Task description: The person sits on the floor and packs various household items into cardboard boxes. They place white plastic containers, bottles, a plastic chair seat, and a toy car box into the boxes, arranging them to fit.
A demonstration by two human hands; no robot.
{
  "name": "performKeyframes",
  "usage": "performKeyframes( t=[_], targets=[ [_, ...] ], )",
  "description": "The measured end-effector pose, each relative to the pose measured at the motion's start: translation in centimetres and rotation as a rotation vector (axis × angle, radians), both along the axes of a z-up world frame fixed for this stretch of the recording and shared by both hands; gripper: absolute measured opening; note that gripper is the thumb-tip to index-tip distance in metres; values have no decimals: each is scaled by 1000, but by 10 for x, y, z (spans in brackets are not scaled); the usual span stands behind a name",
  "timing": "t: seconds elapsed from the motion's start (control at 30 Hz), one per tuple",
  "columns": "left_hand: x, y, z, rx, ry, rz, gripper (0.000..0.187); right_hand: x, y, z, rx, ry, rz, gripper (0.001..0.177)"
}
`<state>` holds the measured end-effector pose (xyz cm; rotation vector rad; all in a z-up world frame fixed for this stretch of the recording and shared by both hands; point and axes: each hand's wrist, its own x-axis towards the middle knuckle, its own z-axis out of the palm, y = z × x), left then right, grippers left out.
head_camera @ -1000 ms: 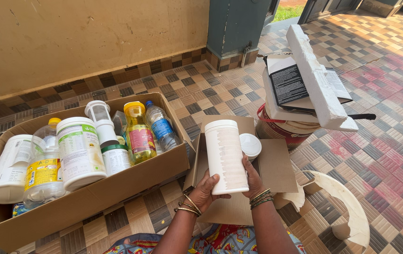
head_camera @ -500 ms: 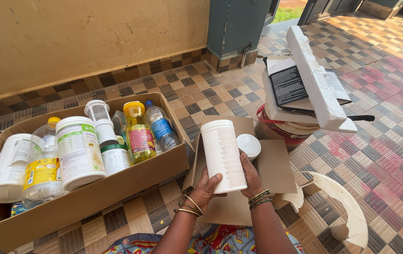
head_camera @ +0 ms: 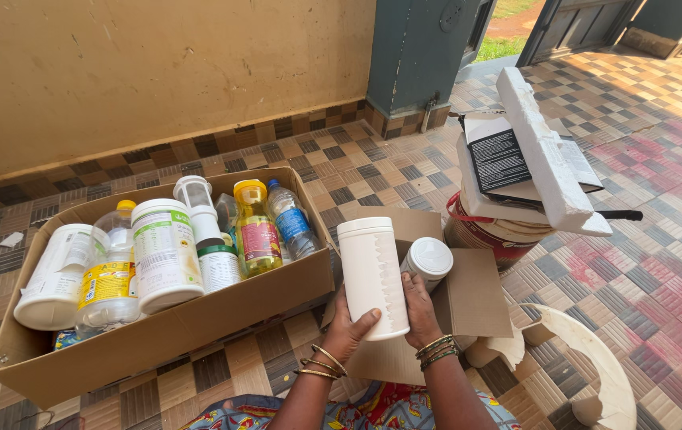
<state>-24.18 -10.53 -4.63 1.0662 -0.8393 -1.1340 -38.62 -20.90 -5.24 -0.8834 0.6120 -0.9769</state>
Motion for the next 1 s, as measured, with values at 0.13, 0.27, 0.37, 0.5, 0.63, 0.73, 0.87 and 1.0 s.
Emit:
performKeyframes(
  t=[0.13,0.27,0.37,0.5,0.63,0.73,0.87,1.0],
  targets=[
    [4,18,3,-20,-7,33,108,4,15,-6,10,-10,47,33],
    [15,33,8,-85,-40,90,109,6,37,-7,-19,12,139,46],
    [27,45,7,-142,-73,119,111,13,56,-8,-34,63,194,59],
    [47,66,2,-118,-162,133,113,25,79,-8,-64,127,279,73],
    [68,88,-3,-73,49,92,100,40,95,1,-88,118,273,75],
    [83,102,-6,26,190,111,92,51,102,11,-47,61,296,74],
    [93,106,-13,23,259,147,90,66,109,23,-13,36,310,74],
    [101,109,-13,-57,383,98,89,77,111,29,-25,-9,357,75]
  ],
)
